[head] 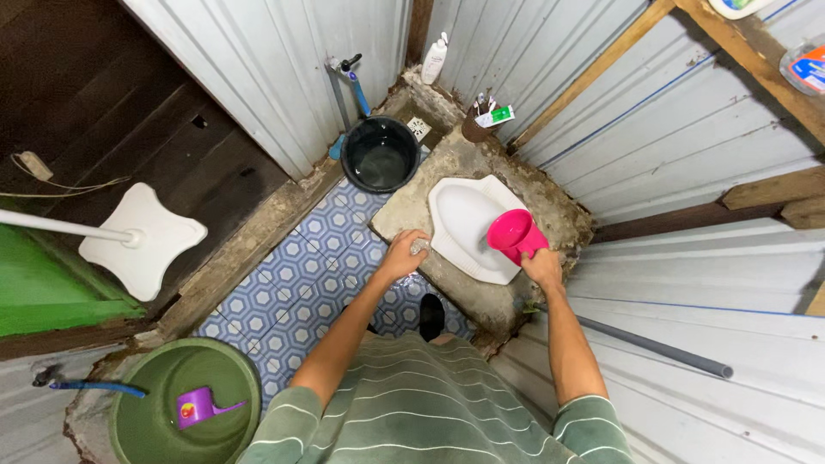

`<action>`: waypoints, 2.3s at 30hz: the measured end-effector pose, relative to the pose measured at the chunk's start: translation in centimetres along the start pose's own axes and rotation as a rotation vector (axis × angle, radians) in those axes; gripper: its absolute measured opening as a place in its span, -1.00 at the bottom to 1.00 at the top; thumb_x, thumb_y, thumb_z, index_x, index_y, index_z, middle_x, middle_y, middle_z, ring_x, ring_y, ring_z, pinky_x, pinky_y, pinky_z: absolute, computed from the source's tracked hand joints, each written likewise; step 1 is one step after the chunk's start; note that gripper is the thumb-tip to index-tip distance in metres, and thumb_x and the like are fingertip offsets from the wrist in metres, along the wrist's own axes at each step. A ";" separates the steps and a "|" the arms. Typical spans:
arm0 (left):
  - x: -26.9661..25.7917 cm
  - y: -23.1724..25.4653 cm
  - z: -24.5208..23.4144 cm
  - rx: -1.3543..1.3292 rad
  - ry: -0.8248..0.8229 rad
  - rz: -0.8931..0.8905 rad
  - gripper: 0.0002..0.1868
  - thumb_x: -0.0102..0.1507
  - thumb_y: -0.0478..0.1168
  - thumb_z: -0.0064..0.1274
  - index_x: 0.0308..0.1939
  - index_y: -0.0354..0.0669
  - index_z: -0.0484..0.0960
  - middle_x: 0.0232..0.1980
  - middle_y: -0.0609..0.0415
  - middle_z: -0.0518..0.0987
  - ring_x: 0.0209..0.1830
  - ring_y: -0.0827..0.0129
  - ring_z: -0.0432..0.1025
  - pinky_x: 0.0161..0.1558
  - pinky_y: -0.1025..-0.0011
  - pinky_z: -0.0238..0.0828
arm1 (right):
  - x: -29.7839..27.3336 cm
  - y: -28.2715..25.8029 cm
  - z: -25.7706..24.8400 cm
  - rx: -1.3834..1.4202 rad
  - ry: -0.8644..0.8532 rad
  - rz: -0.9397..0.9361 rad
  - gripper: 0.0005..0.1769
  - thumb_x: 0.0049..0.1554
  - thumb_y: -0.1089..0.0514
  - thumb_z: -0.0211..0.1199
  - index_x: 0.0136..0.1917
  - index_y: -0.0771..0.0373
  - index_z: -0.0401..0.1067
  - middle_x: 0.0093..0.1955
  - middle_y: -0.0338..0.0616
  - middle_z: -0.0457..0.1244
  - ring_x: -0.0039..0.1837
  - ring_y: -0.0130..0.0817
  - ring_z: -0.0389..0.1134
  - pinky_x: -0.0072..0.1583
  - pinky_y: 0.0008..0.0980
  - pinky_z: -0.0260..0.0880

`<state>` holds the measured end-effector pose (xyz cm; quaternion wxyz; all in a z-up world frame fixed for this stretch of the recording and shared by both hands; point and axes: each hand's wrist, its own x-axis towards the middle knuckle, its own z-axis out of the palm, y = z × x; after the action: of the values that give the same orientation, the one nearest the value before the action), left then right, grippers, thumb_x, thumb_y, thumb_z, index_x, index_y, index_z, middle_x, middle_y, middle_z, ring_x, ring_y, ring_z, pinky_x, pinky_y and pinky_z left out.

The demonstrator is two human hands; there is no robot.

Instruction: The person pours water from a pink cup into a white urinal multiple times, then uses a long-handled brush to scrub the interior surfaces. The person repeatedly scoops water and scrubs the urinal throughout the clip.

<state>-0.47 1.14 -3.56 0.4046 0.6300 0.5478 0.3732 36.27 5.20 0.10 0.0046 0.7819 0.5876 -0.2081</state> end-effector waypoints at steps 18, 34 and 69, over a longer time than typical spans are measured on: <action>-2.5 -1.1 5.2 0.070 -0.110 -0.210 -0.63 0.10 -0.22 0.15 0.01 -0.10 0.67 0.13 -0.08 0.59 0.21 0.03 0.43 0.27 0.22 0.33 | 12.2 -0.5 -1.3 -0.017 0.137 -0.080 -0.49 0.13 -0.11 0.24 -0.09 0.49 0.55 -0.08 0.41 0.37 0.04 0.25 0.45 0.10 0.05 0.46; 3.3 1.5 10.9 0.209 -0.348 -0.071 -0.58 0.10 -0.19 0.23 0.05 -0.12 0.65 0.30 -0.13 0.49 0.38 -0.04 0.27 0.40 0.17 0.11 | 5.4 11.9 -1.3 -0.075 0.110 0.128 -0.53 0.16 -0.11 0.20 -0.14 0.37 0.61 -0.12 0.35 0.39 0.01 0.24 0.46 0.08 0.08 0.47; 1.7 -2.5 8.0 0.300 -0.379 -0.214 -0.65 0.12 -0.20 0.17 -0.01 -0.10 0.69 0.21 -0.09 0.58 0.34 -0.06 0.32 0.42 0.19 0.15 | 4.1 15.9 -2.7 -0.119 0.131 0.178 -0.55 0.11 -0.14 0.25 -0.16 0.33 0.62 -0.15 0.30 0.40 -0.02 0.19 0.48 0.06 0.07 0.48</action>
<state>6.10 2.17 -8.93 0.4393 0.6800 0.5750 0.1181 52.65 4.68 -2.59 0.0312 0.8413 0.5261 -0.1201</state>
